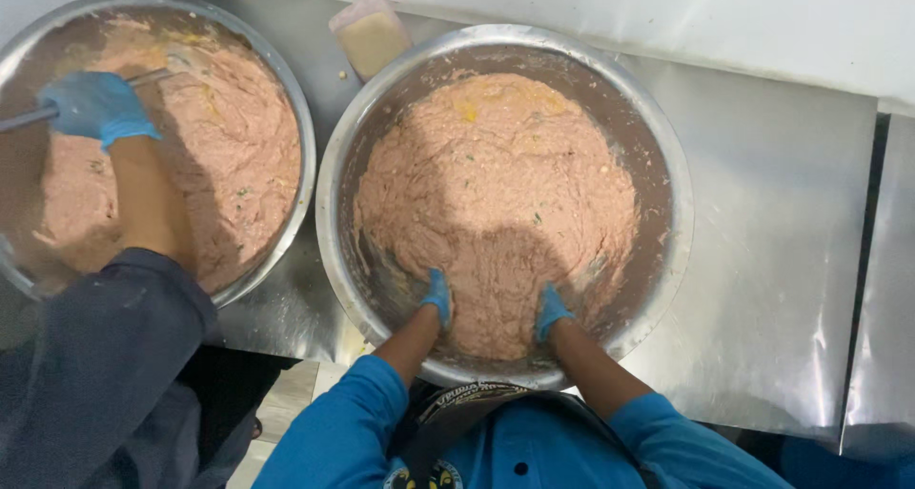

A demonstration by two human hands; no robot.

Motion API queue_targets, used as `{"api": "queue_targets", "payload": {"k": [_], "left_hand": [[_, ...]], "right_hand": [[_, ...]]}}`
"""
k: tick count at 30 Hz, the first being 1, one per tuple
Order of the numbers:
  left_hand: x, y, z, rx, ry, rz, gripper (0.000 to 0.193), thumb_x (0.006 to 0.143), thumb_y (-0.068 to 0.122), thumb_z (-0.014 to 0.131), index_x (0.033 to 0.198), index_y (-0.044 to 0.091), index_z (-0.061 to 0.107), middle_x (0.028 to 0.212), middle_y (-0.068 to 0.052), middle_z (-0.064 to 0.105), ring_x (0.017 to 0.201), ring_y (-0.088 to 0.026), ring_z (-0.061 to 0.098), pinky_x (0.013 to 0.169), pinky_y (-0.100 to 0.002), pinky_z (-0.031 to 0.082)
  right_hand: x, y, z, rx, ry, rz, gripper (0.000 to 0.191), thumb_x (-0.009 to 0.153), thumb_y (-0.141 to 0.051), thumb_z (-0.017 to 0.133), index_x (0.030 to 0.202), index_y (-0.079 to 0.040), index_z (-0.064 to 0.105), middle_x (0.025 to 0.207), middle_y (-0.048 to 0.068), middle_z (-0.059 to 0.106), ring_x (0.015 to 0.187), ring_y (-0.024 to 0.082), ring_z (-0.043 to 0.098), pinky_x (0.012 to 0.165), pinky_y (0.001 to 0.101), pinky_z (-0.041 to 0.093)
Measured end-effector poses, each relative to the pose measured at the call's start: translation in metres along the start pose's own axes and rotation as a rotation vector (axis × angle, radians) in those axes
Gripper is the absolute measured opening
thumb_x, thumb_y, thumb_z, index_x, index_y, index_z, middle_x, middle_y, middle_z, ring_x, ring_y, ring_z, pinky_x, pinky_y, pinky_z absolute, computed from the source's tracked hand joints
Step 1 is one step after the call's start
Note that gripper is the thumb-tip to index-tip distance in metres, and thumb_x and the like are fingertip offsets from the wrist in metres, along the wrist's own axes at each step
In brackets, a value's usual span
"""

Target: The person mixes a large batch of minced meat batter in a big metal bowl by hand, kneading and folding eggs into the mixture until uniform. A coworker cracks eggs into a second bowl and stirs it with a ladle, and flour is added to the batter near the end before the person removes their gloves.

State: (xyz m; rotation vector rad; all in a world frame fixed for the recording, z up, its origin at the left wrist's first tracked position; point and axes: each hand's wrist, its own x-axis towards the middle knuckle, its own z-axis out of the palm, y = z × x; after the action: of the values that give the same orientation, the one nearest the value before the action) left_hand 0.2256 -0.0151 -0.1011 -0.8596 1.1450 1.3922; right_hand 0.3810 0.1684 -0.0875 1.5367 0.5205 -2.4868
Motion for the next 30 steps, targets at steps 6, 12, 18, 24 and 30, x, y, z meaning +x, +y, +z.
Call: {"api": "queue_targets", "payload": {"k": [6, 12, 18, 24, 30], "left_hand": [[0.014, 0.035, 0.057, -0.205, -0.319, 0.154, 0.094, 0.092, 0.079, 0.028, 0.153, 0.009, 0.044, 0.154, -0.013, 0.050, 0.139, -0.036, 0.047, 0.114, -0.051, 0.038], [-0.024, 0.166, 0.084, 0.903, -0.015, 0.763, 0.085, 0.098, 0.072, 0.039, 0.145, 0.002, 0.054, 0.146, -0.022, 0.057, 0.137, -0.039, 0.054, 0.115, -0.046, 0.044], [-0.033, 0.273, 0.087, 1.164, 0.487, 0.951, 0.082, 0.097, 0.068, 0.047, 0.144, 0.001, 0.057, 0.147, -0.020, 0.056, 0.137, -0.033, 0.053, 0.116, -0.041, 0.041], [-0.006, 0.318, 0.139, 0.407, -0.082, 0.881, 0.083, 0.092, 0.063, 0.059, 0.149, 0.003, 0.051, 0.152, -0.009, 0.051, 0.137, -0.023, 0.048, 0.114, -0.036, 0.037], [0.004, 0.307, 0.160, 0.805, -0.305, 0.858, 0.073, 0.093, 0.057, 0.064, 0.142, 0.004, 0.058, 0.145, -0.014, 0.062, 0.132, -0.029, 0.058, 0.111, -0.038, 0.044]], "right_hand": [[0.033, -0.036, 0.072, 0.097, -0.322, -0.240, 0.049, 0.103, -0.042, 0.050, 0.133, -0.005, 0.061, 0.130, 0.017, 0.067, 0.118, 0.036, 0.063, 0.100, 0.0475, 0.050], [0.010, -0.175, 0.109, -0.792, -0.171, -1.099, 0.036, 0.106, -0.030, 0.053, 0.127, -0.003, 0.066, 0.121, 0.020, 0.071, 0.112, 0.038, 0.066, 0.095, 0.0469, 0.054], [0.005, -0.283, 0.146, -1.635, 0.447, -1.022, 0.043, 0.104, -0.040, 0.056, 0.125, -0.006, 0.071, 0.127, 0.018, 0.070, 0.120, 0.033, 0.066, 0.104, 0.0422, 0.051], [0.024, -0.311, 0.219, -0.963, 0.039, -0.705, 0.070, 0.098, -0.054, 0.057, 0.148, -0.006, 0.052, 0.155, 0.005, 0.050, 0.144, 0.018, 0.043, 0.119, 0.0334, 0.031], [0.053, -0.284, 0.248, -1.260, -0.197, -0.578, 0.074, 0.094, -0.054, 0.063, 0.148, -0.004, 0.052, 0.148, 0.007, 0.057, 0.134, 0.021, 0.052, 0.115, 0.0367, 0.039]]}}
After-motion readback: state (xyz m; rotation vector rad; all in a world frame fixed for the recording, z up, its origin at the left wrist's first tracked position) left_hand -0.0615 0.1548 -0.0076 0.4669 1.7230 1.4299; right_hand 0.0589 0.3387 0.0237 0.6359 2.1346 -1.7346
